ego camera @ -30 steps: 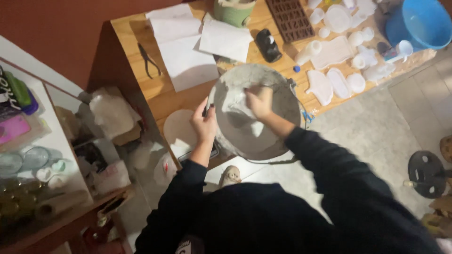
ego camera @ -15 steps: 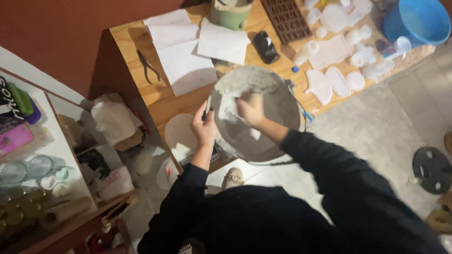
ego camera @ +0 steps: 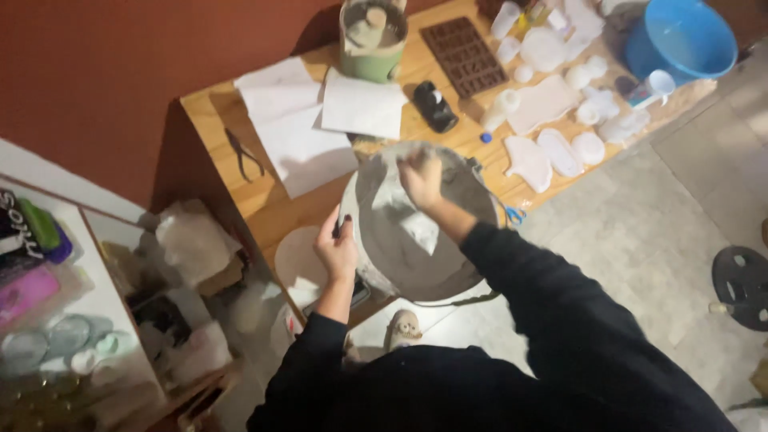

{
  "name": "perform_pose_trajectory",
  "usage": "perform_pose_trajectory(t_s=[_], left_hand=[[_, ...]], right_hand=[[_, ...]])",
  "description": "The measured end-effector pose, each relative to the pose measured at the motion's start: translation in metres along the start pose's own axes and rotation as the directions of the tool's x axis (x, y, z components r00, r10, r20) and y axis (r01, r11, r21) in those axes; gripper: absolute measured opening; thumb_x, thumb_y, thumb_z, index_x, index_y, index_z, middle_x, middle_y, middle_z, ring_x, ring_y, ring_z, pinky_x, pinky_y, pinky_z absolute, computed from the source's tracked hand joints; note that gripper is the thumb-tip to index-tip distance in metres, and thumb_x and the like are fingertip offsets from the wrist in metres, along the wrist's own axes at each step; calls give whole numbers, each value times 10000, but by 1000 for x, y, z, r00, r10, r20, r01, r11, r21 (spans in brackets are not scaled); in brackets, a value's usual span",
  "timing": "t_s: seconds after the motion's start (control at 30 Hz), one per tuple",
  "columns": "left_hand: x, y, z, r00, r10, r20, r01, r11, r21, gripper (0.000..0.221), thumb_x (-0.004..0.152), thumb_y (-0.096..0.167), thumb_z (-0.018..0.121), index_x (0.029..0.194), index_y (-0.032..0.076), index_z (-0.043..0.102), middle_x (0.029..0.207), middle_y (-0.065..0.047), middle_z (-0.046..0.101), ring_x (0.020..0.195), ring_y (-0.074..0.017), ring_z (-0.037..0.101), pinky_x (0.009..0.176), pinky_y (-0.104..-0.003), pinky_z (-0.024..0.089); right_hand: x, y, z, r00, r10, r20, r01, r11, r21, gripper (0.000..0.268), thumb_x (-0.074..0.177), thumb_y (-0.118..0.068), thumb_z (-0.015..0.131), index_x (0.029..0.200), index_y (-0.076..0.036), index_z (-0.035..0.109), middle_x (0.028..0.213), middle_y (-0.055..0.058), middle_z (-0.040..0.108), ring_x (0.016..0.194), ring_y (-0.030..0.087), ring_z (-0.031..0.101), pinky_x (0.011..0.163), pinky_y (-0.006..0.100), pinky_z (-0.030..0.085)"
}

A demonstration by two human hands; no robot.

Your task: Mixing a white substance in a large bucket by adding liquid from a mug and stirring with a trowel.

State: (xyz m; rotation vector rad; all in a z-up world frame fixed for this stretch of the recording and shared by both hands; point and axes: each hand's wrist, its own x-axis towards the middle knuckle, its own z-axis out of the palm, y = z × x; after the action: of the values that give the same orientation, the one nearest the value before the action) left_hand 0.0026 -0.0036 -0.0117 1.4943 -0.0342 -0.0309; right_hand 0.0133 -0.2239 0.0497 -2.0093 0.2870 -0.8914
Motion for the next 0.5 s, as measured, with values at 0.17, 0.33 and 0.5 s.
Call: perform_pose_trajectory(t_s=[0.17,0.33,0.5], left_hand=[[-2,32,-7,996,83,-28,-81,994,71,327,930,61,719,1253,8,728,1059,-125,799,895,-161,737,813,-297,570],[-3,98,16,859,394,328,-460,875,154,677,886,59,759,1485,17,449,1419,-224,558,1306,-277,551,1078,-389,460],[18,78,97,602,273,750,-187,962,-200,910,818,41,806,1545,58,259,1553,-196,362,1434,-277,381,1148,-393,369]], right_hand=[[-69,-12,-64,974,221,48,-225,968,113,172,867,-73,681,757,-51,551,655,35,570,556,131,517,500,339,445],[-51,-38,-74,929,298,219,-320,945,70,236,859,-105,717,1048,-64,581,892,69,664,830,175,639,776,338,535],[-48,-49,-126,829,-82,553,138,989,-60,449,825,-37,716,1241,-33,546,1169,201,603,1133,356,587,996,438,479]])
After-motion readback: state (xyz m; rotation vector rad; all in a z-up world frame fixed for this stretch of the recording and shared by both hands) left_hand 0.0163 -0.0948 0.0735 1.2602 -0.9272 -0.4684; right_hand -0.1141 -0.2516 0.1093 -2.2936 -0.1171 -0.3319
